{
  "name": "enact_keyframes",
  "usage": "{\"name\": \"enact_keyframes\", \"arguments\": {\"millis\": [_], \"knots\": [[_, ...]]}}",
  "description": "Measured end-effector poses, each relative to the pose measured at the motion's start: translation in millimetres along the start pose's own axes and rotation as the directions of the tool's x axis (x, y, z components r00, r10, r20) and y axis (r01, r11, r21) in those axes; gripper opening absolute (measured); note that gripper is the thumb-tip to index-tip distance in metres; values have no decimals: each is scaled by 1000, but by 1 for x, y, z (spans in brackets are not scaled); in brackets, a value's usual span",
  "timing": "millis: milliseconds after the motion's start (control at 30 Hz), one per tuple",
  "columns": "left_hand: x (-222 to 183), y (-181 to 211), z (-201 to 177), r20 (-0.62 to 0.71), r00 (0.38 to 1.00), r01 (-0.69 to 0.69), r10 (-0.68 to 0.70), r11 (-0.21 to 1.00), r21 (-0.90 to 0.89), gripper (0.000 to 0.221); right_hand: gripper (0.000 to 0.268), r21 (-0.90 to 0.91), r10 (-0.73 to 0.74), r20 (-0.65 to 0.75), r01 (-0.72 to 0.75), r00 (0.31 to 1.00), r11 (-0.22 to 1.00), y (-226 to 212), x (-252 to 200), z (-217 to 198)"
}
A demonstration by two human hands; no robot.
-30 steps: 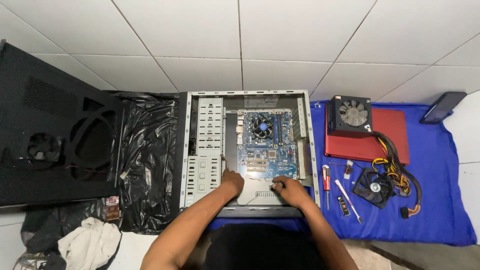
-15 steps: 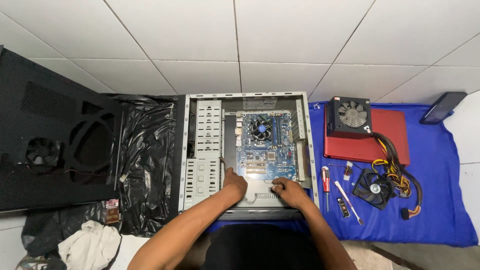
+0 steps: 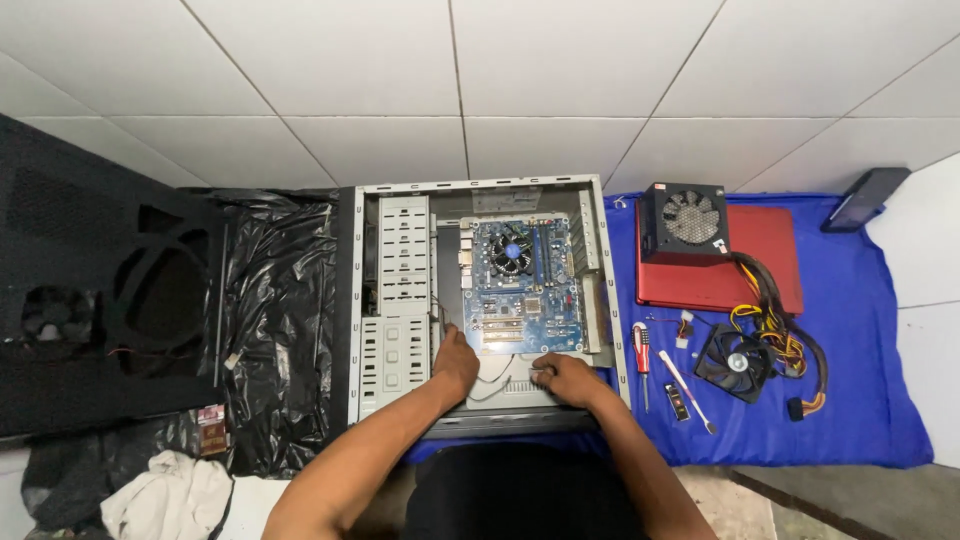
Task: Removing and re-installing internal components like the motherboard and optical drive from a desktop PC case.
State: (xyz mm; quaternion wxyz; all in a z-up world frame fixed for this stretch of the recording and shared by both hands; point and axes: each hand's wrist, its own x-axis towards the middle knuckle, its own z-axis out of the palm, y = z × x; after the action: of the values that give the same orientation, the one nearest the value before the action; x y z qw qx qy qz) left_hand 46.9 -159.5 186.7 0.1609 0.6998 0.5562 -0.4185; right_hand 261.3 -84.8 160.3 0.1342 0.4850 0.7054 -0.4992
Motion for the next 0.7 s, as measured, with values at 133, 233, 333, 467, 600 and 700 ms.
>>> {"name": "enact_keyframes", "arguments": {"millis": [133,233,333,467,600,700], "knots": [[9,-4,12,127,992,15,-24,998,67,35,44,-9,-1,-23,1,1000,1000,-1,-1,-1],[-12,-9,-8,149,989,22,-25,1000,20,37,44,-67,-11,15,12,1000,998,-9,-6,0],[-7,-6,-2,138,990,-19,16,1000,20,35,44,-134,-12,58,19,998,991,3,9,17],[12,4,15,123,991,-52,47,998,39,34,47,-131,5,117,11,993,991,-2,6,12],[30,5,30,130,988,-67,79,993,-100,32,45,-95,22,102,-13,995,995,-23,-16,-1],[46,2,42,68,990,-112,123,982,-150,32,48,-75,23,92,-16,995,997,-16,-9,-1]]}}
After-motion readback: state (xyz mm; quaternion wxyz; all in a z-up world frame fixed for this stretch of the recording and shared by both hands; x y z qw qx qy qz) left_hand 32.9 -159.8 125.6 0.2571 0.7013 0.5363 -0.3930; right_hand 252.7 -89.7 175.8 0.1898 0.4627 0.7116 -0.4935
